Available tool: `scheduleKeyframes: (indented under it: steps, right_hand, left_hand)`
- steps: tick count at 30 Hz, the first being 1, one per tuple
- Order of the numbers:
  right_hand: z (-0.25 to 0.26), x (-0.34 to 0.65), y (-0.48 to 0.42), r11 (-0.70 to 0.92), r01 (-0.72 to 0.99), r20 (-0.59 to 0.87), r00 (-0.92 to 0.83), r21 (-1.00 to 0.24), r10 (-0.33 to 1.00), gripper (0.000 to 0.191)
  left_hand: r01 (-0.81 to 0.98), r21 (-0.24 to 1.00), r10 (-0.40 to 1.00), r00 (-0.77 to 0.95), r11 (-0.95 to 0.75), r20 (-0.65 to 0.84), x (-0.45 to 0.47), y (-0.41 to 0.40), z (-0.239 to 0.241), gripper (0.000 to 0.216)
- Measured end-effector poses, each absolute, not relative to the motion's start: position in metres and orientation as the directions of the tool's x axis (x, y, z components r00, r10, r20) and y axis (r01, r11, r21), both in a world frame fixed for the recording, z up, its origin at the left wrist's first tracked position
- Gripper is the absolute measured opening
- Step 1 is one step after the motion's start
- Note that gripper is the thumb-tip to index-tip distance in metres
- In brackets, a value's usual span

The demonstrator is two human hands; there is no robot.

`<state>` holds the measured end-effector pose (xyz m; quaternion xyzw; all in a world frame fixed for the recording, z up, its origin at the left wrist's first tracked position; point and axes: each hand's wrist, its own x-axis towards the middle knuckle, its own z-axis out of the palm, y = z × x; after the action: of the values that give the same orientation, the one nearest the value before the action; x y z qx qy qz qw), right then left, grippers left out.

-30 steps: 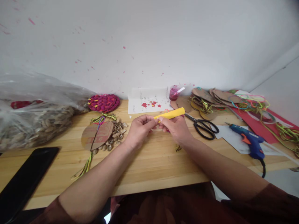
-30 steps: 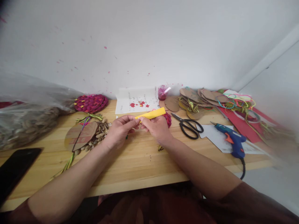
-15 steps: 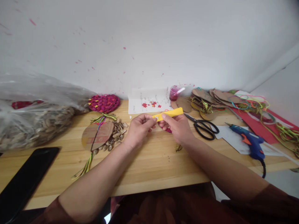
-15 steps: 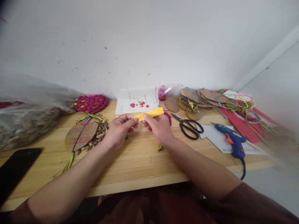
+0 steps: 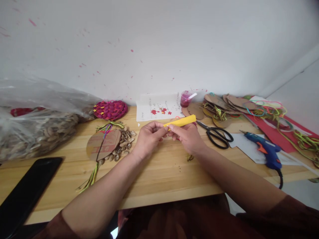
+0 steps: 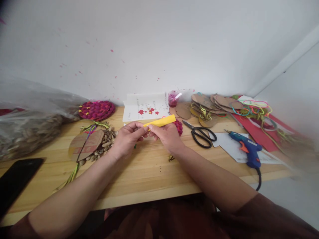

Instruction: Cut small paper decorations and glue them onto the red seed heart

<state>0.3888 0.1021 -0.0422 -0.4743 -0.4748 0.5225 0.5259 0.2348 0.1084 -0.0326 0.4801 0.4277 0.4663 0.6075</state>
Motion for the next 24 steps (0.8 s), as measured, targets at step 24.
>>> scheduleKeyframes:
  steps: [24]
  right_hand:
    - [-0.034,0.385,0.1,0.014,-0.059,0.009,0.077,-0.998,0.997,0.015]
  left_hand:
    - [-0.1,0.989,0.97,0.228,0.106,-0.081,0.231,0.111,-0.027,0.026]
